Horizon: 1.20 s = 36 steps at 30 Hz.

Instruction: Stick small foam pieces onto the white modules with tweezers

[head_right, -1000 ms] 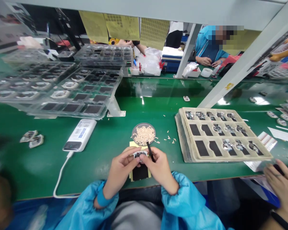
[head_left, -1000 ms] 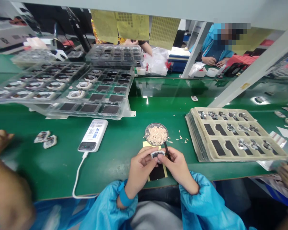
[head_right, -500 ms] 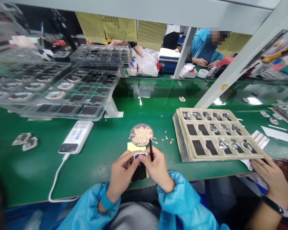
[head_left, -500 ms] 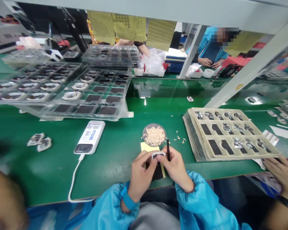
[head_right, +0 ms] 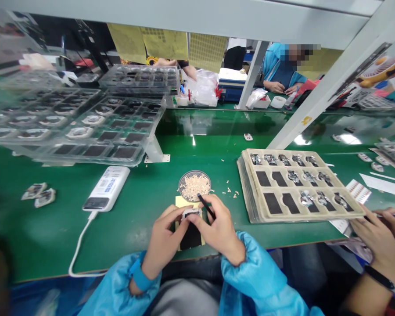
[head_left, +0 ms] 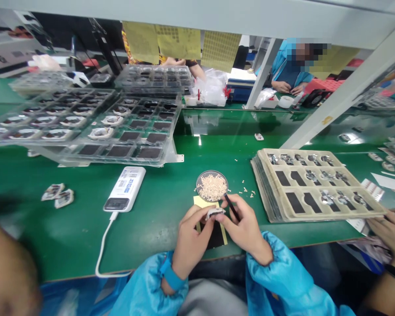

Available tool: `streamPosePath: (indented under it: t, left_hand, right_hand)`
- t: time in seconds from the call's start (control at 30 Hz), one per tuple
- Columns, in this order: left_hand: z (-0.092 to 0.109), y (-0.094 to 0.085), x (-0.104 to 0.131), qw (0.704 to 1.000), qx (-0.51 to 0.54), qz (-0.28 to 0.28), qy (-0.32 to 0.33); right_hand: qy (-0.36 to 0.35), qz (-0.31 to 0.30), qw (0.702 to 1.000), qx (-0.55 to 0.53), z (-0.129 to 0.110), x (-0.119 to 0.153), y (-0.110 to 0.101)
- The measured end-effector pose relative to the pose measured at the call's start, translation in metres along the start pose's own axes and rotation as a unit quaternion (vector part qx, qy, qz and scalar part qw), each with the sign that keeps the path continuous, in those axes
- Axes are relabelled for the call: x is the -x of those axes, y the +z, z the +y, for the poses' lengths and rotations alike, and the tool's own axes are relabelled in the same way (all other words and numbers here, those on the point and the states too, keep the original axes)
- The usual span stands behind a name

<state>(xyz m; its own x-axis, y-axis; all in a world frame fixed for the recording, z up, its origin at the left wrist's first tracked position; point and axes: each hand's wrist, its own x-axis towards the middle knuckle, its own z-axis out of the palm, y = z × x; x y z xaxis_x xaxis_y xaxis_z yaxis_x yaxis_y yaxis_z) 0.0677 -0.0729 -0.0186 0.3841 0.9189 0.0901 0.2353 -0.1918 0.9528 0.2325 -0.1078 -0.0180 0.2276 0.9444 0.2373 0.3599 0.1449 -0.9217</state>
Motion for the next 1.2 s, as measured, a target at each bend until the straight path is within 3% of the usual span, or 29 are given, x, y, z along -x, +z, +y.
streamPosePath:
  t: [0.17, 0.3, 0.6, 0.77, 0.93, 1.0, 1.1, 1.2]
  left_hand:
    - [0.0, -0.001, 0.001, 1.0, -0.023, 0.008, 0.014]
    - [0.001, -0.004, -0.001, 0.999, -0.037, 0.001, 0.016]
    - [0.036, -0.018, -0.042, 0.986, -0.138, -0.046, 0.086]
    - [0.04, -0.026, -0.099, 0.964, -0.23, -0.078, 0.107]
    - [0.022, -0.027, -0.193, 0.953, -0.3, -0.026, 0.021]
    - [0.017, -0.027, -0.215, 0.946, -0.324, -0.01, -0.001]
    - [0.025, -0.024, -0.206, 0.937, -0.348, 0.008, 0.01]
    - [0.05, -0.028, -0.156, 0.937, -0.339, -0.033, 0.076]
  right_hand:
    - [-0.144, -0.074, 0.986, 0.034, -0.003, -0.011, -0.016]
    - [-0.168, -0.116, 0.977, 0.055, 0.002, -0.014, -0.019]
    - [-0.208, -0.044, 0.971, 0.112, 0.0, -0.036, -0.02]
    - [-0.176, -0.027, 0.972, 0.156, -0.001, -0.067, -0.02]
    - [-0.119, -0.034, 0.97, 0.212, 0.021, -0.078, -0.013]
    - [-0.109, -0.046, 0.969, 0.218, 0.03, -0.075, -0.011]
    - [-0.109, -0.049, 0.974, 0.191, 0.037, -0.068, -0.014]
    - [-0.111, -0.018, 0.983, 0.142, 0.036, -0.056, -0.022]
